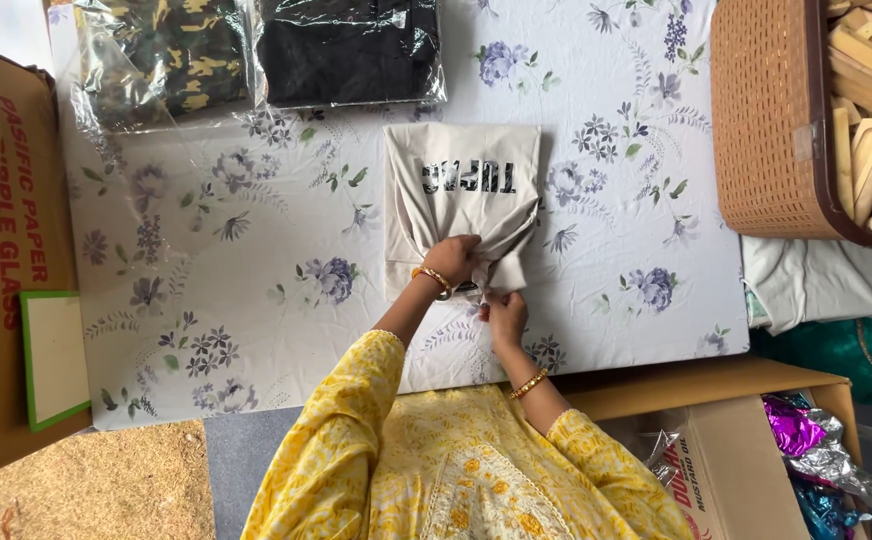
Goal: The person folds a beige t-shirt on a table, folding the sleeves in and rolling the body, then wraps the folded shirt in a clear plastic bag and sets it with other packed garments. The person then unfolds a green floral garment and begins folding it.
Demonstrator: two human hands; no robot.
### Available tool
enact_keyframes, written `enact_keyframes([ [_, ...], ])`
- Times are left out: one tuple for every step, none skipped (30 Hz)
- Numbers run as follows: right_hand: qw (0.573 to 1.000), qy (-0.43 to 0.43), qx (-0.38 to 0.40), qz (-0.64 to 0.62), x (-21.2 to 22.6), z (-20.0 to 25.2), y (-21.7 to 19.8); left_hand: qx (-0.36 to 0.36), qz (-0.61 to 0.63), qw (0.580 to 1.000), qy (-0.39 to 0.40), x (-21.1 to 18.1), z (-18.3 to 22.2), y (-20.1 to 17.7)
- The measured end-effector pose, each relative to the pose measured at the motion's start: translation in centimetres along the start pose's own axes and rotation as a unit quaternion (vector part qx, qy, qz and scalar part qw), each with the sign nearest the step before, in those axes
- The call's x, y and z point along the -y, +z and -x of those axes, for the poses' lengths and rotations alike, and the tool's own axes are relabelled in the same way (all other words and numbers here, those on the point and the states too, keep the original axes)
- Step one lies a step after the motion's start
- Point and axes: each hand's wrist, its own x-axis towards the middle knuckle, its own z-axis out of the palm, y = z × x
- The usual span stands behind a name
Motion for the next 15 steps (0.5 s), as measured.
enact_keyframes([
  [1.000,0.000,0.000,-0.001,1.3,0.6,-0.1,0.000,0.000,1.000,0.000,0.2,-0.4,-0.5],
  [0.998,0.014,0.020,0.056,2.7,1.1,-0.2,0.003,0.028,1.000,0.000,0.4,-0.8,-1.0],
  [0.993,0.029,0.040,0.112,3.9,1.7,-0.3,0.007,0.057,0.998,0.000,0.5,-1.2,-1.4],
  [0.993,0.029,0.039,0.111,2.2,0.5,-0.6,0.008,0.057,0.998,0.001,0.5,-1.3,-2.0],
  [0.996,0.014,0.047,0.070,0.5,-0.9,-0.9,0.010,0.077,0.997,-0.008,0.4,-1.6,-2.5],
  [0.998,-0.002,0.055,0.029,-1.1,-2.2,-1.3,0.012,0.098,0.995,-0.018,0.3,-1.9,-3.0],
  [0.998,-0.003,0.053,0.028,0.3,-1.8,-1.6,0.013,0.098,0.995,-0.016,0.3,-2.3,-3.8],
  [0.995,-0.055,0.051,-0.059,1.7,-1.3,-1.8,0.008,0.184,0.982,-0.037,0.2,-2.7,-4.6],
  [0.983,-0.105,0.052,-0.144,2.9,-0.6,-2.0,0.004,0.269,0.961,-0.060,0.3,-2.9,-5.4],
  [0.983,-0.104,0.053,-0.144,5.4,0.5,-2.4,0.004,0.269,0.961,-0.061,0.5,-3.0,-6.8],
  [0.980,-0.127,0.021,-0.155,8.0,1.5,-2.7,-0.015,0.414,0.906,-0.085,0.7,-3.1,-8.4],
  [0.975,-0.148,-0.010,-0.165,10.6,2.6,-3.0,-0.034,0.549,0.829,-0.105,1.0,-3.1,-9.9],
  [0.975,-0.149,-0.006,-0.165,13.1,3.2,-3.5,-0.038,0.549,0.829,-0.105,0.8,-2.4,-12.4],
  [0.969,-0.203,-0.042,-0.134,15.6,3.8,-3.9,-0.073,0.592,0.798,-0.089,0.7,-1.7,-14.8],
  [0.958,-0.256,-0.078,-0.104,18.0,4.4,-4.3,-0.107,0.633,0.763,-0.072,0.5,-1.0,-17.2],
])
